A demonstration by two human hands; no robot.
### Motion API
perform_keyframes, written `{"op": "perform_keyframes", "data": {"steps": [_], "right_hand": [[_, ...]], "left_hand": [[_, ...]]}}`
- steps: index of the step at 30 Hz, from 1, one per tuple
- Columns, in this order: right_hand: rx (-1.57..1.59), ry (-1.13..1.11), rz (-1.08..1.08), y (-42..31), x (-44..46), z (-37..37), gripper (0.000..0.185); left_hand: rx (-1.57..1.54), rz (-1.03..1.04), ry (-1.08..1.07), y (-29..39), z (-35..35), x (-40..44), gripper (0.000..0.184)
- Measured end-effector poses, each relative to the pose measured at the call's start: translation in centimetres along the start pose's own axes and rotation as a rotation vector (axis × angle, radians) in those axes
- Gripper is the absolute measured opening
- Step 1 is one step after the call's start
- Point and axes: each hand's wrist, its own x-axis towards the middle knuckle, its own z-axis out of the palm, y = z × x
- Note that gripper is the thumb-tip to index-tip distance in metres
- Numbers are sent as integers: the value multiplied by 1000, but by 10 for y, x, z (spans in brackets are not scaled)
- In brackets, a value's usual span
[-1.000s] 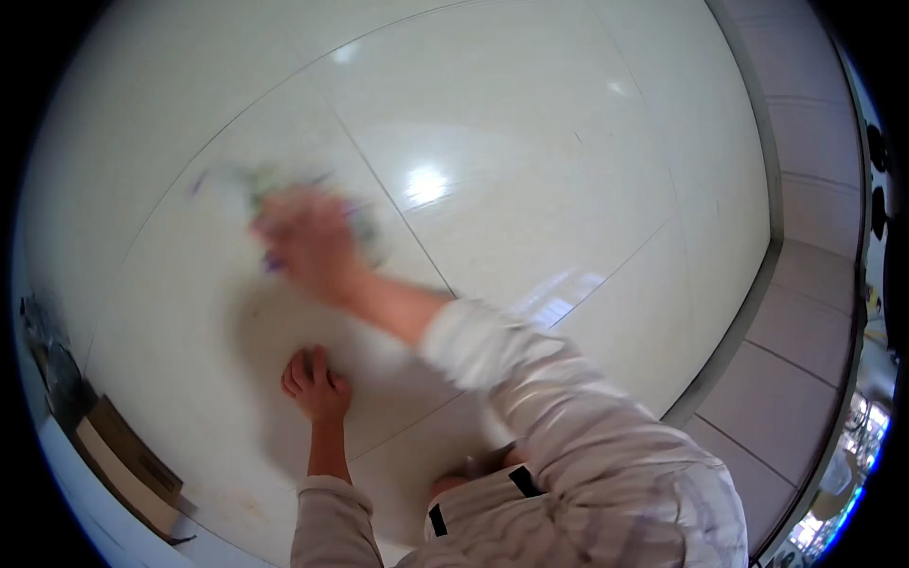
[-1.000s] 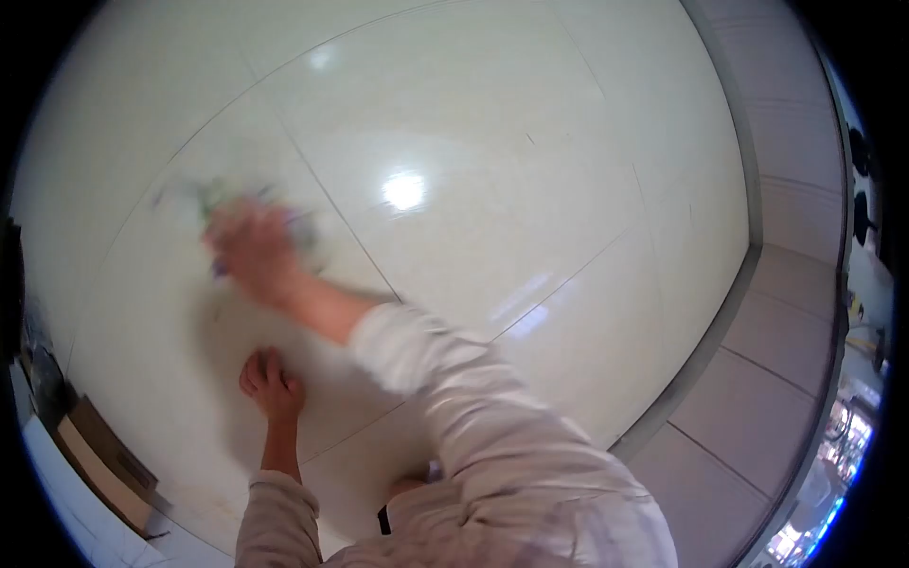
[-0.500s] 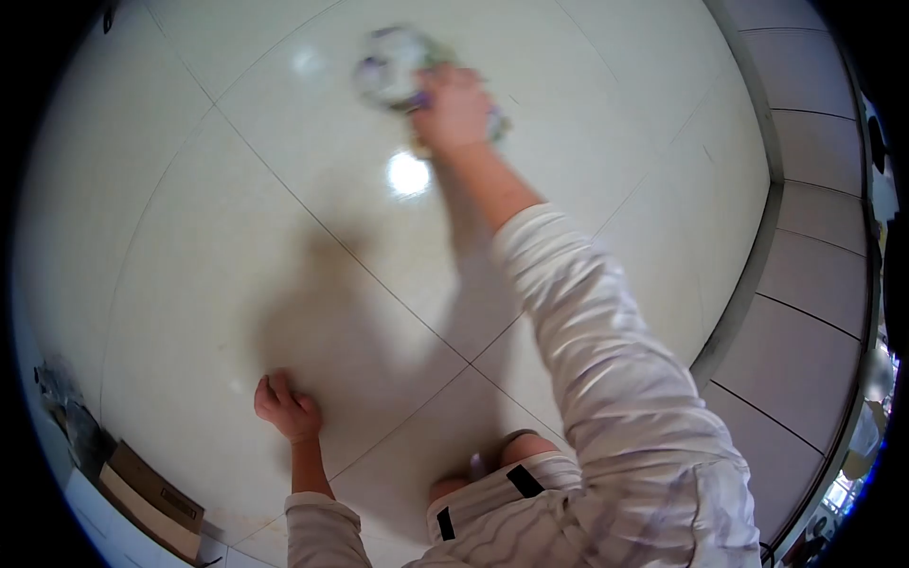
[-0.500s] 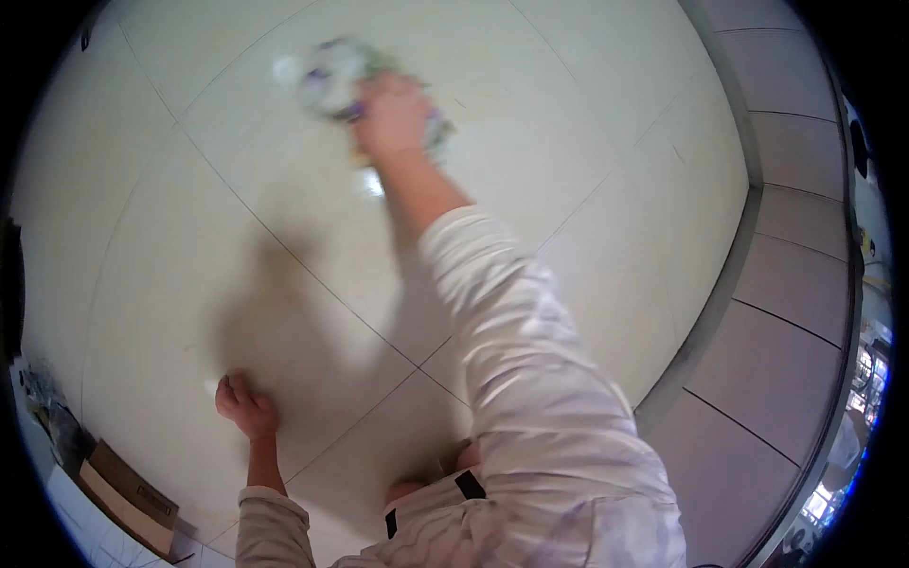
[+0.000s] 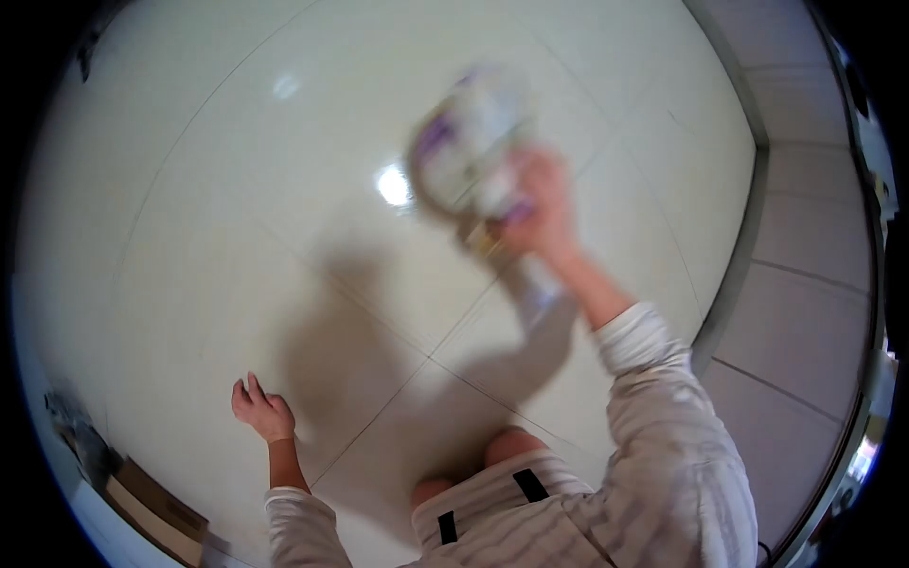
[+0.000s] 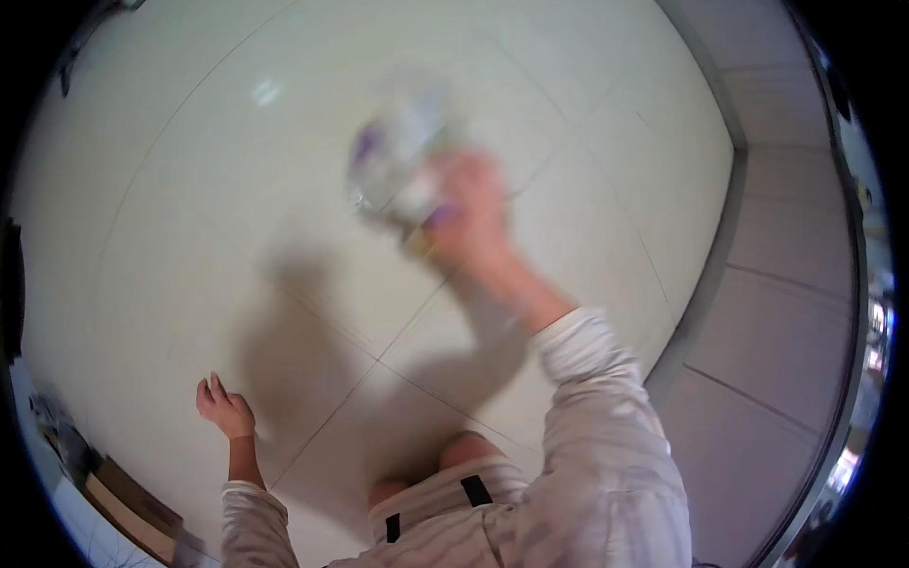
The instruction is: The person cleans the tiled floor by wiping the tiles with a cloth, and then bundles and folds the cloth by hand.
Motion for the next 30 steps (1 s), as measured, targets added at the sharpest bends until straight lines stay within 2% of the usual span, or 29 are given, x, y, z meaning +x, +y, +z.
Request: {"op": "perform_keyframes", "data": {"steps": [1, 2, 3, 4, 6, 7, 9, 11, 12, 13, 14, 15, 17, 21, 24, 27, 30], "right_hand": [[-41, -200, 39, -56, -19, 2, 54], [183, -576, 32, -82, -44, 19, 49], [290, -593, -2, -113, -92, 45, 42], [129, -636, -226, -141, -133, 53, 42], [-48, -597, -451, -145, -173, 66, 41], [-33, -593, -425, -139, -179, 73, 41], [-32, -760, -413, -116, -156, 73, 42], [-124, -738, -272, -80, -108, 56, 47], [-84, -848, -94, -58, -68, 52, 50], [-248, -649, -57, -19, -69, 72, 56], [-221, -415, -18, 20, -56, 71, 57], [-192, -402, 110, 46, -29, 62, 60], [-306, -340, 142, 105, 2, 57, 60], [-417, -193, 266, 210, 51, 42, 49], [-426, -123, 321, 259, 74, 35, 47], [-476, -68, 323, 261, 88, 16, 47], [-551, -64, 445, 256, 92, 13, 50]], "left_hand": [[-13, 35, 8, 2, -5, -1, 57], [14, 28, -13, 1, -8, -3, 57], [50, 14, -25, 1, -9, 0, 57], [144, -14, -52, 6, -10, 3, 56], [123, 37, -46, 28, -6, 27, 55], [97, 81, -59, 34, -6, 39, 54], [-71, 181, 24, 88, -11, 99, 51], [-193, 253, 122, 147, 4, 160, 48], [-218, 246, 93, 174, 10, 194, 49], [-249, 305, 132, 205, 18, 222, 48], [-291, 361, 146, 237, 19, 244, 45], [-284, 362, 131, 259, 31, 251, 45], [-200, 254, 146, 288, 51, 263, 44], [-131, 250, 79, 293, 51, 257, 44], [-116, 271, 91, 296, 52, 264, 46], [-116, 230, 63, 286, 33, 247, 44], [-121, 243, 54, 280, 31, 240, 47]]}}
